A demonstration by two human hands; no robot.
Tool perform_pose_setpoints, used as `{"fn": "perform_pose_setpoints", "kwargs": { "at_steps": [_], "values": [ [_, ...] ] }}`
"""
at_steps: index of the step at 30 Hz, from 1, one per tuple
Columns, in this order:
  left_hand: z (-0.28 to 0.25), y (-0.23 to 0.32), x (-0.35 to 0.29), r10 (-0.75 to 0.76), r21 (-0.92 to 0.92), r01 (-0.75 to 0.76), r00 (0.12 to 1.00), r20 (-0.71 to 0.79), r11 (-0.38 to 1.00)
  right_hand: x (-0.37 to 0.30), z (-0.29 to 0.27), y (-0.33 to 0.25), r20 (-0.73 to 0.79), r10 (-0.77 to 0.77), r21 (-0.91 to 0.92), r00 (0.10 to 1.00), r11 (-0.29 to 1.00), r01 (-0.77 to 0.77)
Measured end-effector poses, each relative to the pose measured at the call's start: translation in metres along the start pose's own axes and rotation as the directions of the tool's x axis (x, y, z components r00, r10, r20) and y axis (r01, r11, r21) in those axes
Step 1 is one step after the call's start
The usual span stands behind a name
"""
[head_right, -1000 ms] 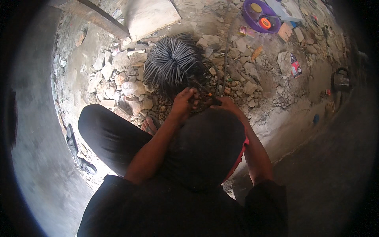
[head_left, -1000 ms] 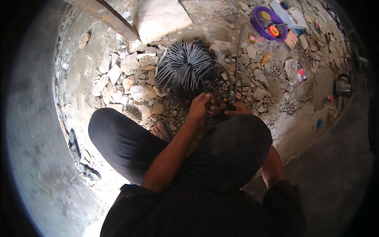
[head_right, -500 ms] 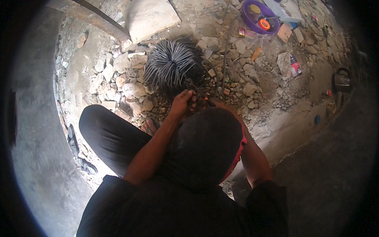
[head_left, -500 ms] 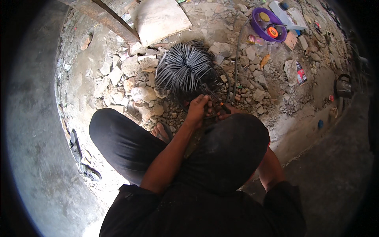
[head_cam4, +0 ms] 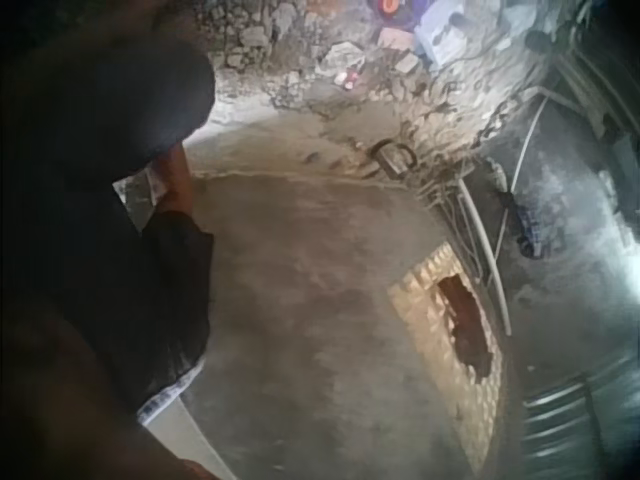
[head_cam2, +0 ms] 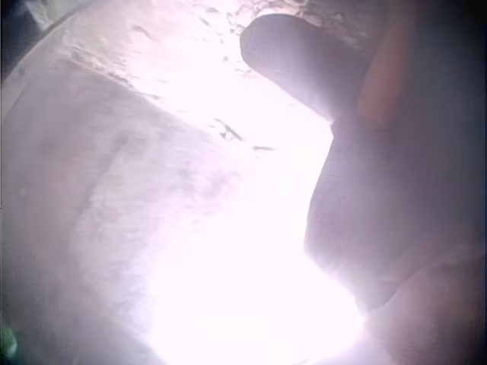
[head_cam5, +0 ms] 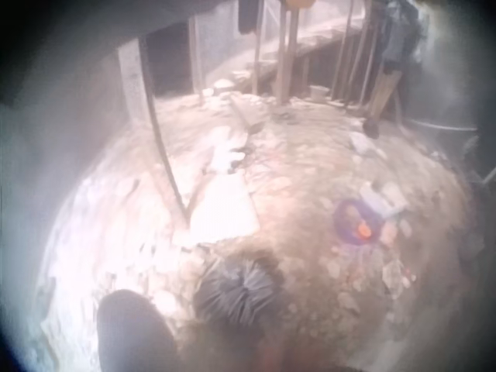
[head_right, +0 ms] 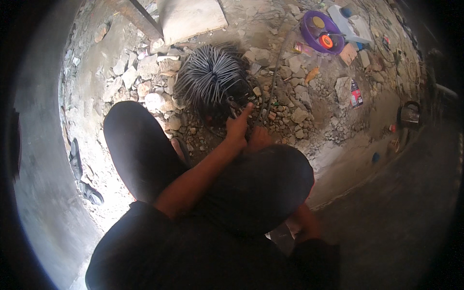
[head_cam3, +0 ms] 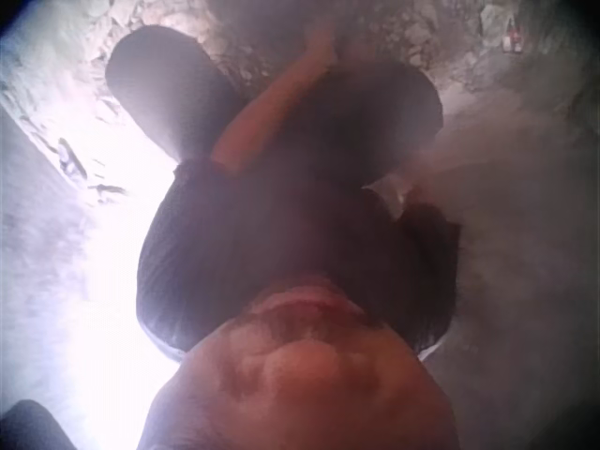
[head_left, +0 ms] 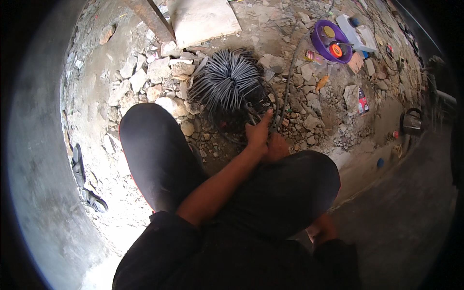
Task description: The person sits on a debris-covered floor and uses pliers to cut a bundle of metal wire. They repeatedly pull individual strands from the bundle and cut them into shorter pieces, which fall onto the ground.
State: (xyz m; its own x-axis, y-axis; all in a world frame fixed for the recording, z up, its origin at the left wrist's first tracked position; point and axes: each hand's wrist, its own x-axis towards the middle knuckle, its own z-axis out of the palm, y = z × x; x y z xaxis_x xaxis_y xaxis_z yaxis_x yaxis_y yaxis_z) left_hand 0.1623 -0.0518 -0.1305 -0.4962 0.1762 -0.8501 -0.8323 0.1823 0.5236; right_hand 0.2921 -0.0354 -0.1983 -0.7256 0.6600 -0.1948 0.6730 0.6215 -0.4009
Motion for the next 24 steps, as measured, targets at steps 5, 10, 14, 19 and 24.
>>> {"fn": "perform_pose_setpoints", "kwargs": {
  "at_steps": [5, 10, 14, 19, 24],
  "values": [
    [-0.006, -0.001, 0.002, -0.093, -0.076, 0.098, 0.994, 0.063, 0.992, -0.012, -0.019, -0.029, -0.138, -0.089, -0.099, 0.986, 0.992, 0.075],
    [-0.024, 0.009, 0.024, -0.144, -0.261, 0.449, 0.687, 0.712, 0.854, -0.012, -0.088, -0.03, 0.152, 0.079, 0.52, 0.985, 0.841, -0.148],
    [-0.013, 0.013, 0.015, -0.097, -0.274, 0.517, 0.581, 0.808, 0.811, -0.002, -0.064, 0.016, 0.321, 0.173, 0.593, 0.931, 0.729, -0.341],
    [0.004, 0.015, -0.004, -0.06, -0.239, 0.178, 0.9, 0.431, 0.954, 0.016, -0.102, -0.038, 0.221, 0.255, 0.066, 0.941, 0.959, -0.276],
    [-0.018, 0.009, 0.019, -0.19, -0.127, 0.299, 0.828, 0.528, 0.946, -0.015, -0.077, -0.042, 0.014, 0.033, 0.444, 0.999, 0.895, -0.036]
  ]
}}
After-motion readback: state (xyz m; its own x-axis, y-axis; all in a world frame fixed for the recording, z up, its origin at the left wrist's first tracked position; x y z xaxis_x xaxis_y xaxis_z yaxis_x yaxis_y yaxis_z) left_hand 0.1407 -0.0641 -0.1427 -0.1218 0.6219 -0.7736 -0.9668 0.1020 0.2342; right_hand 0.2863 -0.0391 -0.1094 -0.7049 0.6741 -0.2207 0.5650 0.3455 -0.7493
